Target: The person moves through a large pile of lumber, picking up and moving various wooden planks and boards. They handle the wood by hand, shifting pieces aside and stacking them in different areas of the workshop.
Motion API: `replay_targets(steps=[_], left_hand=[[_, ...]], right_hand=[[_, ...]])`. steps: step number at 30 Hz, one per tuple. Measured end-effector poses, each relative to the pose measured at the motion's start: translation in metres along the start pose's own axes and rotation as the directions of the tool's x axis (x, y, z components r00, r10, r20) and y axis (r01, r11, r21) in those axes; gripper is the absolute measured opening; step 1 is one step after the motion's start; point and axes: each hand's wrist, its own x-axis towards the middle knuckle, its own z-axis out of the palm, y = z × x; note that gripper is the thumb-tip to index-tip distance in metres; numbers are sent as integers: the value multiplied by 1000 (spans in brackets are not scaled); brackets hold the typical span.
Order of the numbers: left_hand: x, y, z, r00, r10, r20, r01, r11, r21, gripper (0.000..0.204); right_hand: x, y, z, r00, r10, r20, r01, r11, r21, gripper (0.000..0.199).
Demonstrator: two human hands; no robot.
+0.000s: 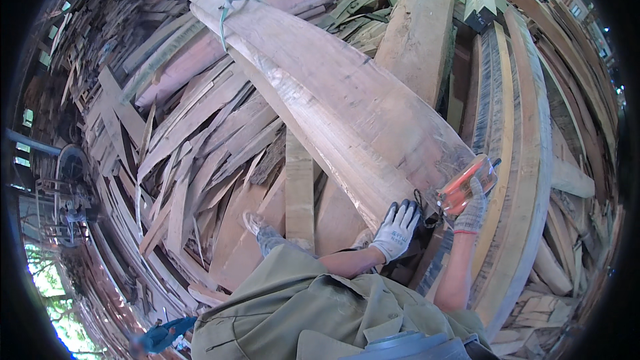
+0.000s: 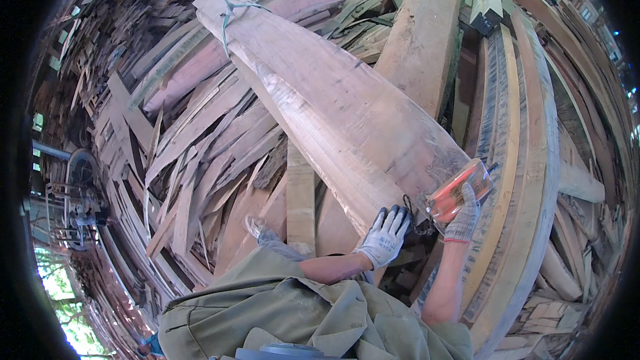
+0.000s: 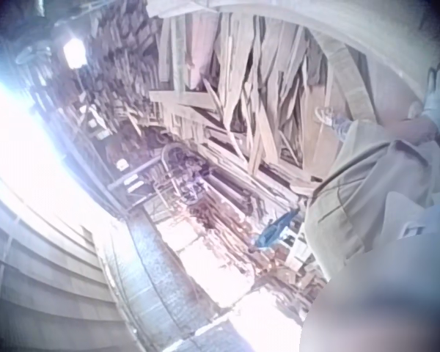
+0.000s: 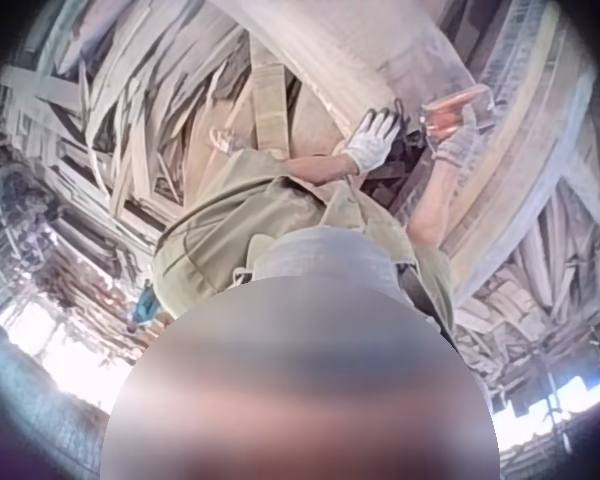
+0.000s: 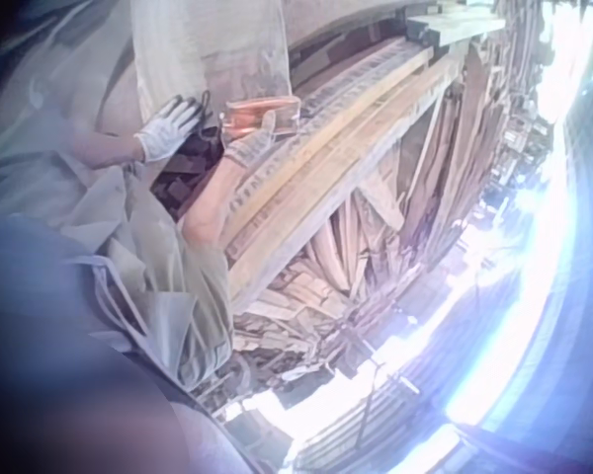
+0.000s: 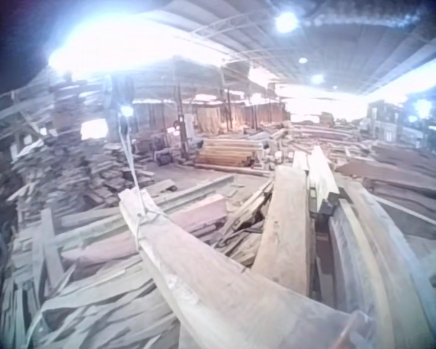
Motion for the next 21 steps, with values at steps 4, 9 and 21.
replay_targets(steps=[4, 9, 21], left_hand=[[1, 1, 1, 1000, -6, -31, 6, 1000, -9, 51], [1, 0, 1, 1000, 0, 29, 0, 1000, 8, 55], [3, 2, 4, 999, -14, 39, 16, 999, -30, 56]], right_hand=[[0, 2, -2, 999, -53, -4, 53, 998, -26, 57], [4, 9, -6, 994, -100, -42, 98, 995, -35, 51], [20, 18, -29, 999, 0, 36, 0, 1000, -3, 59]])
